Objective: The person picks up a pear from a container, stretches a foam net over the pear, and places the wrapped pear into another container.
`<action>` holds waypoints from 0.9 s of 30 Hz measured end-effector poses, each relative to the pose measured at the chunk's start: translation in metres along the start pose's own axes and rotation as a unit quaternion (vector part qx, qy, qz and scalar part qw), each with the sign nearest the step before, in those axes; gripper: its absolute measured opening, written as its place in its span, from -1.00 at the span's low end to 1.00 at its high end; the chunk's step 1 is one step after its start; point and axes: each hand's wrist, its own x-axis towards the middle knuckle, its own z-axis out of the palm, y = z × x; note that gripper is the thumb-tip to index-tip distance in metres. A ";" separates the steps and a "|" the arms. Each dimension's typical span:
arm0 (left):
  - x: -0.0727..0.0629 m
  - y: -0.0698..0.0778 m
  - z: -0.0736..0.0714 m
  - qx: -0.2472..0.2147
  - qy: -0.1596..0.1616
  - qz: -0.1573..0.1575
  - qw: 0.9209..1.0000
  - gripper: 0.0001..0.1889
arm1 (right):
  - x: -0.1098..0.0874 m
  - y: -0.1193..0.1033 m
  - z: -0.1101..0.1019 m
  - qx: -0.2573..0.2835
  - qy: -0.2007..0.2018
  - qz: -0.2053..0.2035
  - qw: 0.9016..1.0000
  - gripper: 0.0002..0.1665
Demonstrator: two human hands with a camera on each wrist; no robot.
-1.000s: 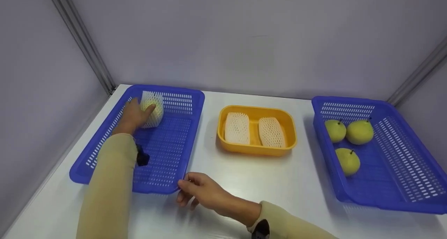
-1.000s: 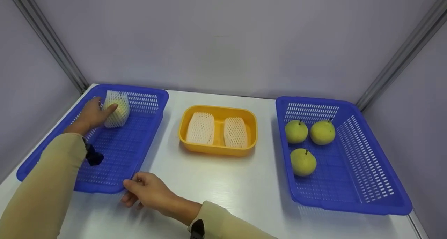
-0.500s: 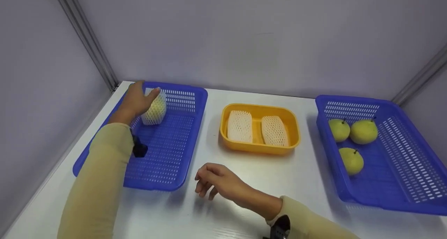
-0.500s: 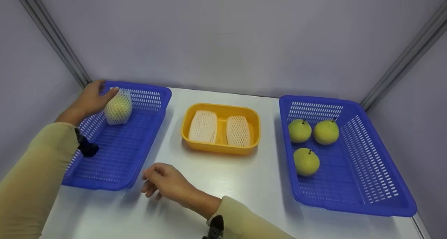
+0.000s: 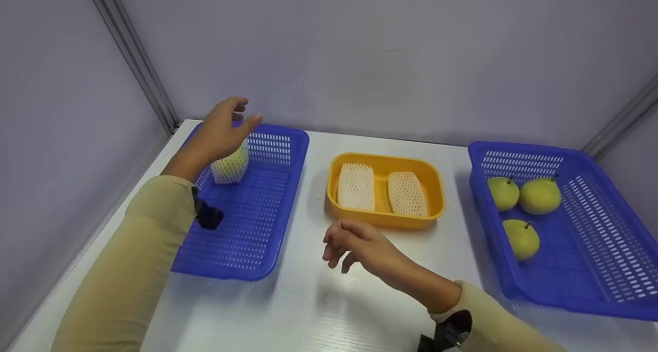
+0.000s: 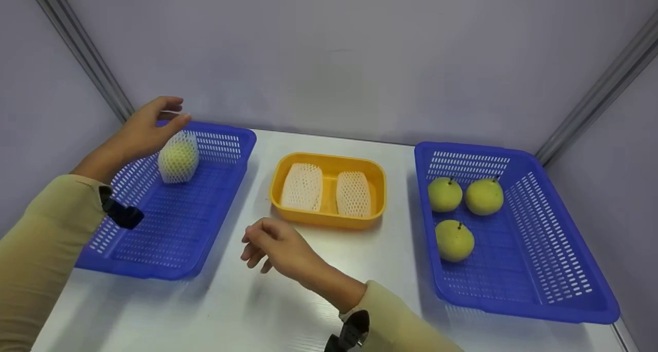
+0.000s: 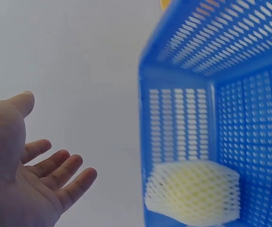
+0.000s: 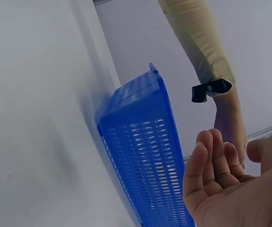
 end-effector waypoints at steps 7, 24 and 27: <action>-0.012 0.032 0.015 -0.015 -0.002 0.042 0.999 -0.32 | -0.019 -0.017 -0.027 -0.022 0.010 -0.034 0.999 -0.69; -0.041 0.088 0.057 -0.124 -0.041 0.020 0.991 -0.53 | -0.079 -0.073 -0.105 -0.055 0.156 -0.116 0.979 -0.72; -0.047 0.098 0.069 -0.145 -0.067 0.019 0.987 -0.55 | -0.089 -0.080 -0.120 -0.053 0.201 -0.124 0.970 -0.70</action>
